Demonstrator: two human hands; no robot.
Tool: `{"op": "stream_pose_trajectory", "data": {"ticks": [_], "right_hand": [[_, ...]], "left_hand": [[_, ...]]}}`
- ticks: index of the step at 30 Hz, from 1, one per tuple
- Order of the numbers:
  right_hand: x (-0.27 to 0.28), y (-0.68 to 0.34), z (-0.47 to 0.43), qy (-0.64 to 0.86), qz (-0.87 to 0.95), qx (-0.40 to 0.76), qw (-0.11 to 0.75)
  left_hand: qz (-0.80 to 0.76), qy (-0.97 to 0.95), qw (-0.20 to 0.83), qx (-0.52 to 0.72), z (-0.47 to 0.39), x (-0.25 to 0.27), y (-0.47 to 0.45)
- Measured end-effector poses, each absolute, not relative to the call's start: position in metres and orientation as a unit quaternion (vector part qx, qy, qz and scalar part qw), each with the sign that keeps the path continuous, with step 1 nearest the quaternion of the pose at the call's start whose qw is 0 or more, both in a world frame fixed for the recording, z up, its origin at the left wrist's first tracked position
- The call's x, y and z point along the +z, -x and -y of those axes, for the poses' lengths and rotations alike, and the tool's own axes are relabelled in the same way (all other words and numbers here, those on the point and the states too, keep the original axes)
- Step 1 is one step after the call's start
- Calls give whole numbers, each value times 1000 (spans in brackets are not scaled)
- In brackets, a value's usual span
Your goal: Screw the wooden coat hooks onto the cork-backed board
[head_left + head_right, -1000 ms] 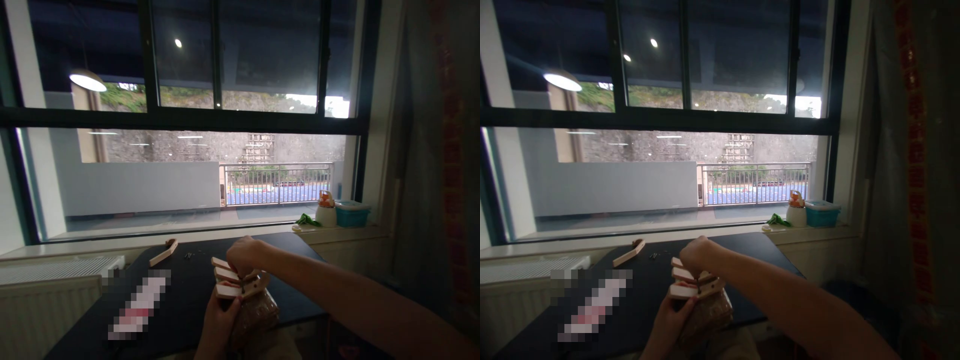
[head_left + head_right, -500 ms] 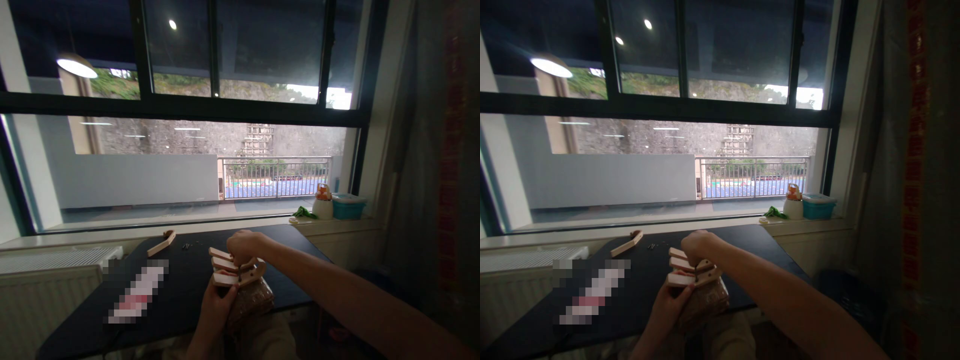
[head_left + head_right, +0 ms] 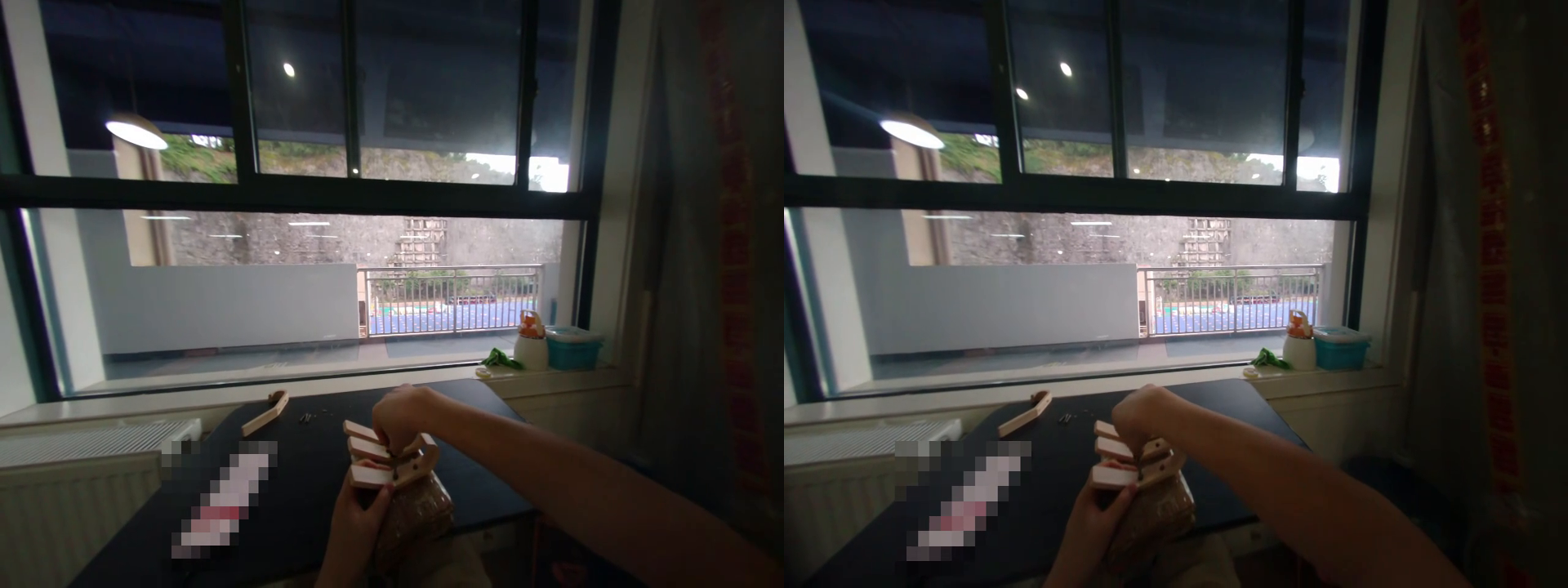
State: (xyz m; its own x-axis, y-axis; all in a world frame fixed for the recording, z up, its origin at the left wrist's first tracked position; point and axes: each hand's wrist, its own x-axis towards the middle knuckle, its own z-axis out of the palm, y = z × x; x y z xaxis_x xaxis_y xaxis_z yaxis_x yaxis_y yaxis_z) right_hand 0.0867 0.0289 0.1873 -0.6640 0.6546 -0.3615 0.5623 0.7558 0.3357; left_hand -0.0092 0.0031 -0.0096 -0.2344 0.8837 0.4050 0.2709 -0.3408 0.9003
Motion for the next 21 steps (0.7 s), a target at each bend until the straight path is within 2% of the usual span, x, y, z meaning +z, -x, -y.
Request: {"op": "stream_pose_trajectory", "data": {"ticks": [6,21], "right_hand": [[179,-91,-23,-300,-924,92,219],[172,-99,-49,-379,-900,24,215]], "left_hand": [[-510,-563,253,599,-2,-9,8],[-516,-562,253,595,-2,-9,9]]}}
